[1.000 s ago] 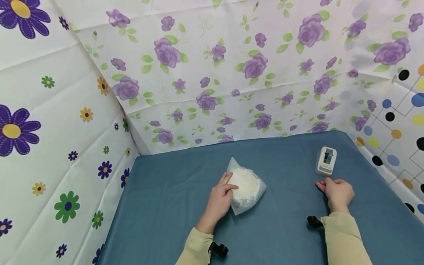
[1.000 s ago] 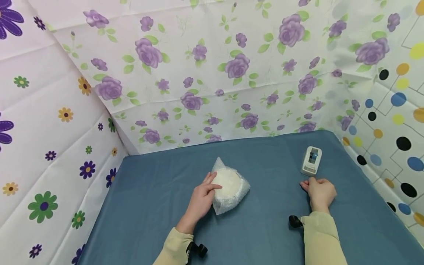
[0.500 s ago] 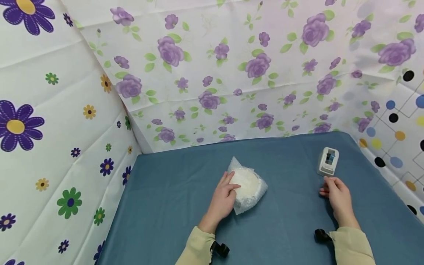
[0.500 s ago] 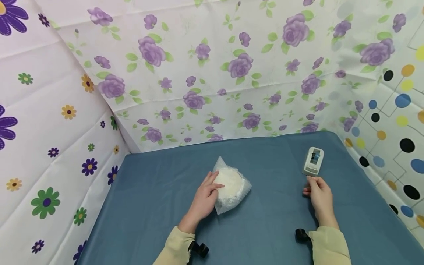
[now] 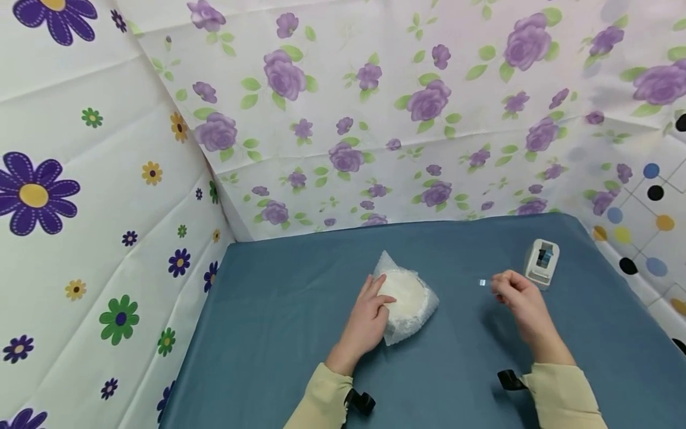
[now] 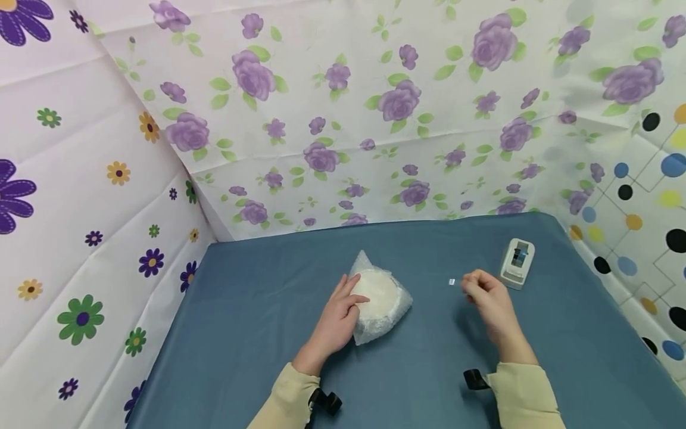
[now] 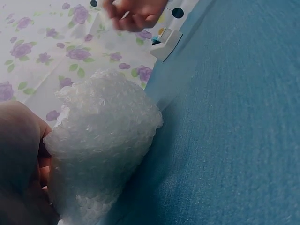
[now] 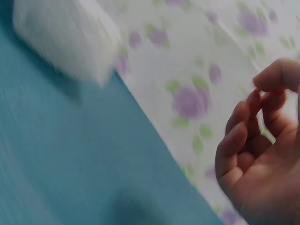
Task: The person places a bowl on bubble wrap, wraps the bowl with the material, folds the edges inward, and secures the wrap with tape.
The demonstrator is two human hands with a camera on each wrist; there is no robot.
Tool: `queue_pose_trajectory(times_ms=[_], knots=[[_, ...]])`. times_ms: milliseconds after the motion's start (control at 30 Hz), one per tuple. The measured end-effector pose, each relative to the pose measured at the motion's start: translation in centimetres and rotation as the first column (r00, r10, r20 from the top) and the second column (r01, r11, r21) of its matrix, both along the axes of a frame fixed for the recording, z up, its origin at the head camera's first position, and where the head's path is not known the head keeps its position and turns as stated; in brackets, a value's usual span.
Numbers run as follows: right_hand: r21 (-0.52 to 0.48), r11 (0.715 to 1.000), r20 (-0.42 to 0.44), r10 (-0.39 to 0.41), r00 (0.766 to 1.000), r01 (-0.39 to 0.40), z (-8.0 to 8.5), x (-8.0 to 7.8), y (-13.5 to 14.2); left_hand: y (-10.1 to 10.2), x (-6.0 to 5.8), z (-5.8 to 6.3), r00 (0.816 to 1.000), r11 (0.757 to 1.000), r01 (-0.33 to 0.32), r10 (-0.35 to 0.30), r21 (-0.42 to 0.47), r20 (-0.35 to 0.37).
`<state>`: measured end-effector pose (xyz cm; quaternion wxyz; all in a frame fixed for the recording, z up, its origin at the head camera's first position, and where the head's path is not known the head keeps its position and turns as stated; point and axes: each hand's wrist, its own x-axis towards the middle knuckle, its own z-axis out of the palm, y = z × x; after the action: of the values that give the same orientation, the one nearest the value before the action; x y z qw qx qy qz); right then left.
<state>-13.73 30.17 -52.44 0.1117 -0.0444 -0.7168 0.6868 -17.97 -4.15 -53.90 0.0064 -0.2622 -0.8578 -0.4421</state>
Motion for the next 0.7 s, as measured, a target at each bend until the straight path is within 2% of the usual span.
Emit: queue_pose_trajectory(times_ms=[167,367,500,700], knots=[[0.132,0.991,0.125,-0.015,0.992,-0.001,0.8,-1.0,-4.8,0.3,0.0,0.1,1.000,0.999,0.002,-0.003,-0.047,-0.002],[0.165,0.985,0.240,0.011,0.971,-0.052,1.2,-1.4,-10.6,0.0,0.2,0.1,1.000,0.996,-0.002,0.001,-0.087,-0.017],[0.170,0.982,0.280,0.035,0.959,-0.085,1.0,-1.7,-12.5,0.0,0.3,0.3,1.000,0.995,-0.006,0.004,-0.104,-0.022],[0.162,0.982,0.296,0.045,0.954,-0.097,0.8,-2.0,-13.2,0.0,0.3,0.6,0.999,0.992,-0.012,0.007,-0.126,-0.044]])
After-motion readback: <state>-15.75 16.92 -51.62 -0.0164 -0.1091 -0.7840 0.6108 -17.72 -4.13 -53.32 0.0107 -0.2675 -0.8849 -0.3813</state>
